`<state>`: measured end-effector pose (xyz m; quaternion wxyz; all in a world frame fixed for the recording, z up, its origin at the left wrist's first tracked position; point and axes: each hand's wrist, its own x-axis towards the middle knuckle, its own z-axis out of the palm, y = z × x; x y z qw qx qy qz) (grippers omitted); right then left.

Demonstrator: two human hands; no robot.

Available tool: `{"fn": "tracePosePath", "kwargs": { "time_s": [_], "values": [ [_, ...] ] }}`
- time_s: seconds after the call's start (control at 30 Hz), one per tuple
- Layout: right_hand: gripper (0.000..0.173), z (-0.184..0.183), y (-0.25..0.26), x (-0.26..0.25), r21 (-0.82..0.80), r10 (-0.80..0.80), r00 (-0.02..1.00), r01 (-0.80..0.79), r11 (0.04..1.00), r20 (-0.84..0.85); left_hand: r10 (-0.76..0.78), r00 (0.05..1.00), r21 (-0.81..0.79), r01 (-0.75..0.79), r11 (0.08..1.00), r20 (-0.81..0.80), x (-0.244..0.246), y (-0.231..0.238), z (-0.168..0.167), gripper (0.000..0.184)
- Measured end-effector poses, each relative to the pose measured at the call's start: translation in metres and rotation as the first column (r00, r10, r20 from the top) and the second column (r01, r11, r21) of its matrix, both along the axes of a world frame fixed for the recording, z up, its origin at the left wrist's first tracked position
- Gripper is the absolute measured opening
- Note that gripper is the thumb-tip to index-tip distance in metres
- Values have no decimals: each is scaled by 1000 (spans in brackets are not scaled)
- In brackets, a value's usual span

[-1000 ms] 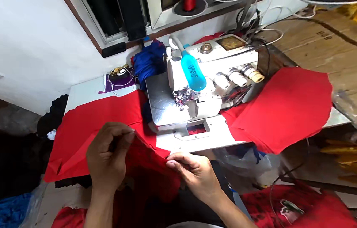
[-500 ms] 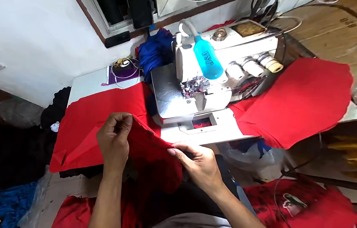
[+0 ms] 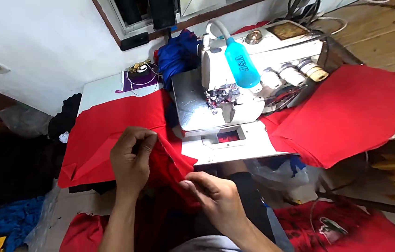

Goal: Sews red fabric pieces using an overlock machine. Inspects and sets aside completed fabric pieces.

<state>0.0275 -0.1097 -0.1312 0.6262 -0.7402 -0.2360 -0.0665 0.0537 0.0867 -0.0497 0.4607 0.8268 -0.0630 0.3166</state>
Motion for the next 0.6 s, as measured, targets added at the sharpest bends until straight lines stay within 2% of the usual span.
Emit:
{"fn": "tracePosePath", "kwargs": {
  "time_s": [0.07, 0.17, 0.23, 0.33, 0.4, 0.47, 0.53, 0.6],
  "values": [
    [21, -2, 4, -5, 29, 32, 999, -31, 999, -5, -19, 1000, -17, 19, 1000, -11, -2, 1, 1, 5],
    [18, -3, 11, 0, 35, -42, 999, 42, 999, 25, -56, 998, -10, 57, 998, 10, -5, 3, 12, 5],
    [18, -6, 15, 12, 26, -35, 999, 34, 999, 34, -83, 996, -16, 84, 996, 6, -10, 4, 17, 6],
    [19, -5, 16, 38, 110, 203, 978, -197, 974, -43, -138, 990, -35, 138, 990, 6, -13, -1, 19, 7],
    [19, 3, 12, 50, 211, 374, 921, -347, 914, -105, -158, 987, -28, 158, 987, -1, -12, -2, 21, 6],
    [18, 16, 6, 57, 306, 505, 861, -464, 831, -66, -155, 988, -28, 154, 988, -19, -10, 0, 20, 6],
    [18, 23, 1, 57, 339, 560, 828, -516, 787, -40, -154, 987, -52, 152, 987, -42, -10, 1, 14, 6],
    [19, 16, -3, 56, 331, 536, 842, -489, 807, -62, -126, 991, -78, 122, 989, -51, -8, 0, 11, 5]
  ]
}}
